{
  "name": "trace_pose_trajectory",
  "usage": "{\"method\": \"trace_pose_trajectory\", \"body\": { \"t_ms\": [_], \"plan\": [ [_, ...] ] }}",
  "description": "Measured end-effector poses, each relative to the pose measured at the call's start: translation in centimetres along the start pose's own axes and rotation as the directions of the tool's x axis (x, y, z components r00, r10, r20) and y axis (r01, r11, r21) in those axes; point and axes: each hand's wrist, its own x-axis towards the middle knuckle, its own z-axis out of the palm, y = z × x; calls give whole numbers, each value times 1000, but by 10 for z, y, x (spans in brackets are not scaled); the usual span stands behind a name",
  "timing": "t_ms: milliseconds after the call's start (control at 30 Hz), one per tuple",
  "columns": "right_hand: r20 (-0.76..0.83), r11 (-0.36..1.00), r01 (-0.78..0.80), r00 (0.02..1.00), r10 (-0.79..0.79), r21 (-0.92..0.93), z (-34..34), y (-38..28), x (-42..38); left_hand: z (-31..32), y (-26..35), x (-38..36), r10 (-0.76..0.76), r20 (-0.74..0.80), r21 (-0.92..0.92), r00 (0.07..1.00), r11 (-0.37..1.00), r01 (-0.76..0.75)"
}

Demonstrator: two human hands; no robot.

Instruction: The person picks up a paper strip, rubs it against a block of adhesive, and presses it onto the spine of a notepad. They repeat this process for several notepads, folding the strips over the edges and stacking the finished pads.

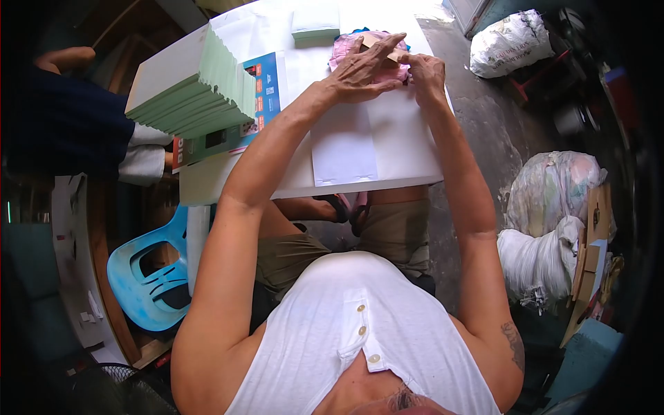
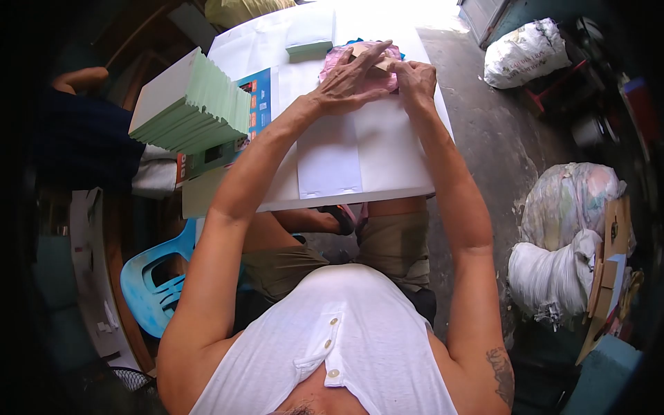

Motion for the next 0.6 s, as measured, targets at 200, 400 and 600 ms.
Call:
{"method": "trace_pose_trajectory", "body": {
  "t_ms": [200,400,600],
  "plan": [
    [-46,1000,12,999,-13,-6,4,2,0,-4,1,2,-68,9,25,998,997,67],
    [-219,995,-73,974,57,-67,2,-7,-13,-4,-3,4,-103,-27,49,994,993,104],
    [-242,988,-42,970,5,-151,-17,5,-16,-8,0,2,-98,-10,34,995,995,99]
  ]
}}
